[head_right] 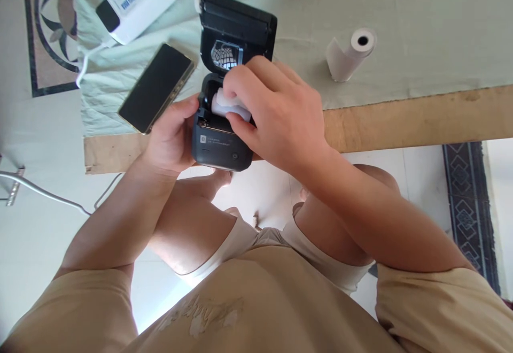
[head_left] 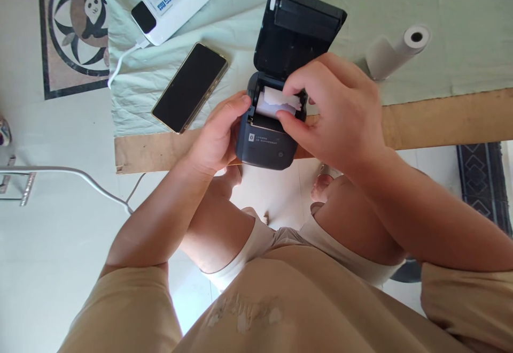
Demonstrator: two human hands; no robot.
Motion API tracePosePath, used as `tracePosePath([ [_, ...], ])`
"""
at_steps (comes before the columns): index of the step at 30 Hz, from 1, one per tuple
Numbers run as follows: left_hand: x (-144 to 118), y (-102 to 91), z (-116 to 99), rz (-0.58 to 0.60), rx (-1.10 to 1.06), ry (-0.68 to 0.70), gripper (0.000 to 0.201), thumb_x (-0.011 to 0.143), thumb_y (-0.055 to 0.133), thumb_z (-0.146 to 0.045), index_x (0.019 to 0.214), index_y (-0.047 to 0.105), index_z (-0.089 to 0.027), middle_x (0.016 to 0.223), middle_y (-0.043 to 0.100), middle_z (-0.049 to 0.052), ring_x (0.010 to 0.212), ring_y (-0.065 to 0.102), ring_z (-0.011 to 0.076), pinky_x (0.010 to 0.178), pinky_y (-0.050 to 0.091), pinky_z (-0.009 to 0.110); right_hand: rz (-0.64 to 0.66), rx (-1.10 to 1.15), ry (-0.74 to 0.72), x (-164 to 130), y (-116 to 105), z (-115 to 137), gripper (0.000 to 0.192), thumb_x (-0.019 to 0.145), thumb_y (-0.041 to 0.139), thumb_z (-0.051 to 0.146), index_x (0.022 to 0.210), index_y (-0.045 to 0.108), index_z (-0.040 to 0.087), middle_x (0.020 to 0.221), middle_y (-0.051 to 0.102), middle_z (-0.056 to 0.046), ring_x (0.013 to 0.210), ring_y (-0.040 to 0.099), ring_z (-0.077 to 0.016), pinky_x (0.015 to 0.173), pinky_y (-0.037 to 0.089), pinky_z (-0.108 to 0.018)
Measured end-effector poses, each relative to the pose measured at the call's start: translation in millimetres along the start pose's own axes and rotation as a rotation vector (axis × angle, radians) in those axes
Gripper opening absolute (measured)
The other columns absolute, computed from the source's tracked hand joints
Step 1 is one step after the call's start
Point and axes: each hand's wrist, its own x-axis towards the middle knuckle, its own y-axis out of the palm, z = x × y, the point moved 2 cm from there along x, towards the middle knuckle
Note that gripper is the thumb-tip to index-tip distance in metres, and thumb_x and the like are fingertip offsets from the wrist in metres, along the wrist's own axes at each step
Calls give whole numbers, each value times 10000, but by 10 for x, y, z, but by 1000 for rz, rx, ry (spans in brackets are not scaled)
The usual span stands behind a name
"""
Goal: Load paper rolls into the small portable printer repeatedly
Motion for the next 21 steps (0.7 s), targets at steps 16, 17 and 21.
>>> tracePosePath([
  [16, 26, 91, -47, -3, -77, 131, 463, 840, 754, -512, 1209, 674, -243, 971, 722, 46, 969, 709, 283, 704, 498, 335, -108, 166, -169, -213, -115, 171, 185, 851, 571, 116, 956, 653, 244, 789, 733, 79, 546, 528, -74, 505, 280, -283],
  [17, 23, 95, -53, 5, -85, 136, 496, 832, 768, -483, 1247, 662, -232, 985, 721, 47, 922, 702, 264, 696, 497, 329, -93, 158, -187, -234, -113, 189, 180, 857, 558, 114, 939, 656, 241, 755, 719, 83, 539, 520, -74, 494, 264, -284],
  [21, 1, 98, -69, 48, -84, 183, 436, 831, 809, -304, 1232, 674, -197, 961, 698, 33, 798, 644, 182, 683, 495, 290, 5, 182, -250, -248, -110, 202, 184, 870, 550, 123, 951, 666, 240, 792, 737, 83, 575, 561, -78, 478, 254, -276],
])
